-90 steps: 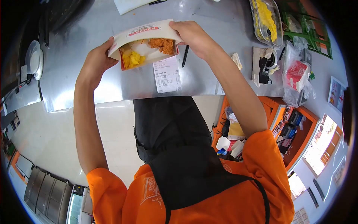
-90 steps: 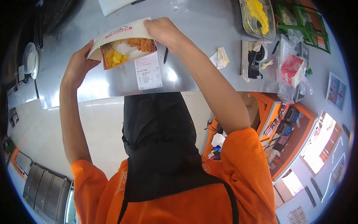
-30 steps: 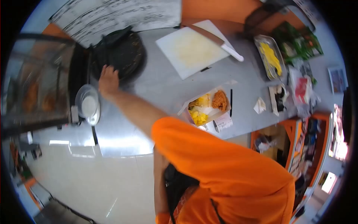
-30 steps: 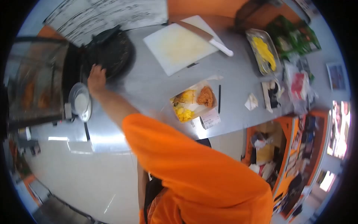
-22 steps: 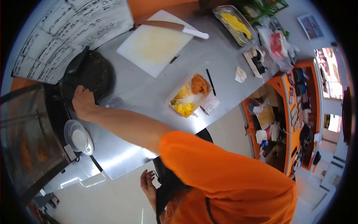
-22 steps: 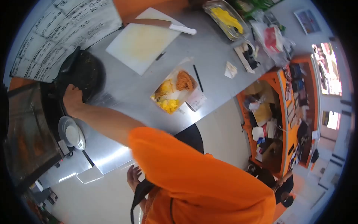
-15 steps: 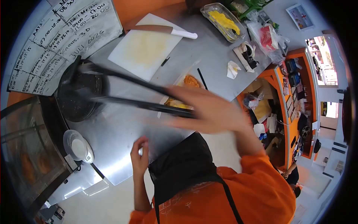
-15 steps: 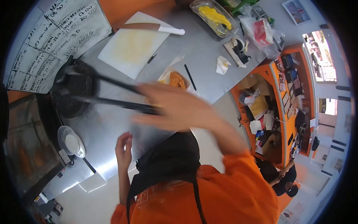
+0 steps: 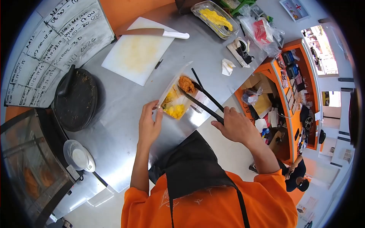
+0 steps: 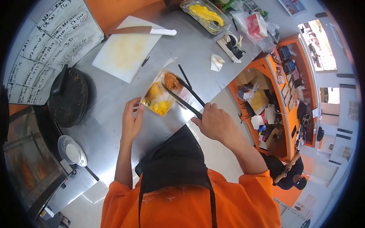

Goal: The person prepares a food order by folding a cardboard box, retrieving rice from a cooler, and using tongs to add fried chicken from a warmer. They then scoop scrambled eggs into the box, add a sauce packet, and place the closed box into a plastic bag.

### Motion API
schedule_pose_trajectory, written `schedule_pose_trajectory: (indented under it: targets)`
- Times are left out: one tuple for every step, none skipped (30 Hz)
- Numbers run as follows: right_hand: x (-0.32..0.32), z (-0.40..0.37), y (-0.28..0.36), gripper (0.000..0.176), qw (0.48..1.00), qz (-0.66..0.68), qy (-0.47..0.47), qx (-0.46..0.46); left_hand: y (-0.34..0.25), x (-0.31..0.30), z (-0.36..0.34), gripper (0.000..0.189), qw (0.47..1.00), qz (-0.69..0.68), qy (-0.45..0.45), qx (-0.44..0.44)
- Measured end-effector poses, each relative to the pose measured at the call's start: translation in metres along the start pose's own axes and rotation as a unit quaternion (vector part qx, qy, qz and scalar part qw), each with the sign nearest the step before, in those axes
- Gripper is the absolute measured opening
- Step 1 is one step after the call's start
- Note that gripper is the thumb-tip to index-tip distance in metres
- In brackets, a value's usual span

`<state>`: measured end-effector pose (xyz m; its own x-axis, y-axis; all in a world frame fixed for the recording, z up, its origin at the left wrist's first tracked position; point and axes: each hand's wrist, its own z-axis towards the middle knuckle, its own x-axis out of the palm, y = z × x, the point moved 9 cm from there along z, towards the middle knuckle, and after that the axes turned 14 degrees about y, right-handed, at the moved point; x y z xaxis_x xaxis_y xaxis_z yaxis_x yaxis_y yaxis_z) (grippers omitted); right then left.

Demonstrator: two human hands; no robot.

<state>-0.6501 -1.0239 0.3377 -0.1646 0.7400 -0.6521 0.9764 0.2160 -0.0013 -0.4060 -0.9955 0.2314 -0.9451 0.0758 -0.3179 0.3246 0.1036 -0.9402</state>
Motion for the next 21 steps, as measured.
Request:
schedule_pose_trajectory:
  targets:
    - [-0.003,-0.001,0.004,0.063,1.000,-0.023,0.002,-0.001,0.000,0.000,-0.002,0.030,1.000,0.002,-0.001,0.010]
    - [-0.006,-0.001,0.007,0.062,0.999,-0.049,0.005,-0.003,0.000,0.000,-0.003,0.029,1.000,-0.005,-0.006,0.015]
    - [-0.008,0.003,0.007,0.061,0.998,-0.053,0.015,-0.003,-0.001,0.000,-0.004,0.029,1.000,-0.012,-0.010,0.019]
    - [-0.011,0.009,0.006,0.060,0.998,-0.056,0.024,-0.003,-0.001,0.001,-0.006,0.028,0.999,-0.019,-0.013,0.024]
    - [-0.014,0.015,0.003,0.059,0.998,-0.059,0.032,-0.003,0.000,0.001,-0.006,0.028,0.999,-0.017,-0.016,0.028]
    - [-0.019,0.020,-0.001,0.057,0.998,-0.057,0.037,-0.010,0.001,0.001,-0.005,0.028,0.999,-0.015,-0.020,0.032]
    - [-0.022,0.024,-0.006,0.056,0.997,-0.057,0.043,-0.017,0.001,0.000,-0.006,0.027,0.999,-0.014,-0.025,0.035]
    - [-0.026,0.028,-0.010,0.055,0.997,-0.057,0.050,-0.026,0.002,0.000,-0.006,0.027,0.999,-0.023,-0.028,0.035]
    - [-0.030,0.027,-0.014,0.054,0.995,-0.047,0.091,-0.002,0.003,-0.001,-0.006,0.027,0.998,-0.032,-0.031,0.034]
    - [-0.035,0.025,-0.014,0.055,0.996,-0.067,0.060,-0.019,0.005,-0.002,-0.006,0.027,0.998,-0.041,-0.035,0.033]
    - [-0.035,0.023,-0.018,0.055,0.995,-0.087,0.029,-0.038,0.005,-0.002,-0.005,0.027,0.998,-0.037,-0.037,0.033]
    - [-0.034,0.021,-0.023,0.056,0.993,-0.106,-0.002,-0.056,0.005,-0.002,-0.005,0.027,0.998,-0.033,-0.038,0.032]
    - [-0.031,0.020,-0.027,0.058,0.986,-0.150,-0.033,-0.063,0.006,-0.002,-0.005,0.027,0.998,-0.028,-0.039,0.031]
    - [-0.027,0.019,-0.029,0.058,0.984,-0.158,-0.060,-0.064,0.008,-0.003,-0.005,0.027,0.998,-0.036,-0.042,0.025]
    - [-0.023,0.018,-0.031,0.058,0.980,-0.165,-0.086,-0.064,0.009,-0.003,-0.005,0.027,0.998,-0.044,-0.044,0.018]
    - [-0.019,0.018,-0.033,0.058,0.977,-0.170,-0.113,-0.064,0.010,-0.002,-0.006,0.026,0.998,-0.050,-0.044,0.013]
    - [-0.011,0.024,-0.039,0.058,0.978,-0.158,-0.120,-0.062,0.011,-0.004,-0.006,0.026,0.998,-0.047,-0.048,0.009]
    - [-0.001,0.031,-0.047,0.059,0.979,-0.144,-0.128,-0.059,0.011,-0.005,-0.006,0.026,0.998,-0.045,-0.051,0.006]
    - [0.006,0.033,-0.053,0.059,0.981,-0.131,-0.134,-0.054,0.010,-0.005,-0.007,0.026,0.998,-0.042,-0.052,0.003]
    - [0.009,0.030,-0.055,0.059,0.982,-0.114,-0.141,-0.061,0.010,-0.004,-0.008,0.027,0.998,-0.041,-0.046,-0.002]
    - [0.011,0.029,-0.055,0.060,0.982,-0.097,-0.148,-0.070,0.009,-0.004,-0.007,0.027,0.998,-0.038,-0.042,-0.007]
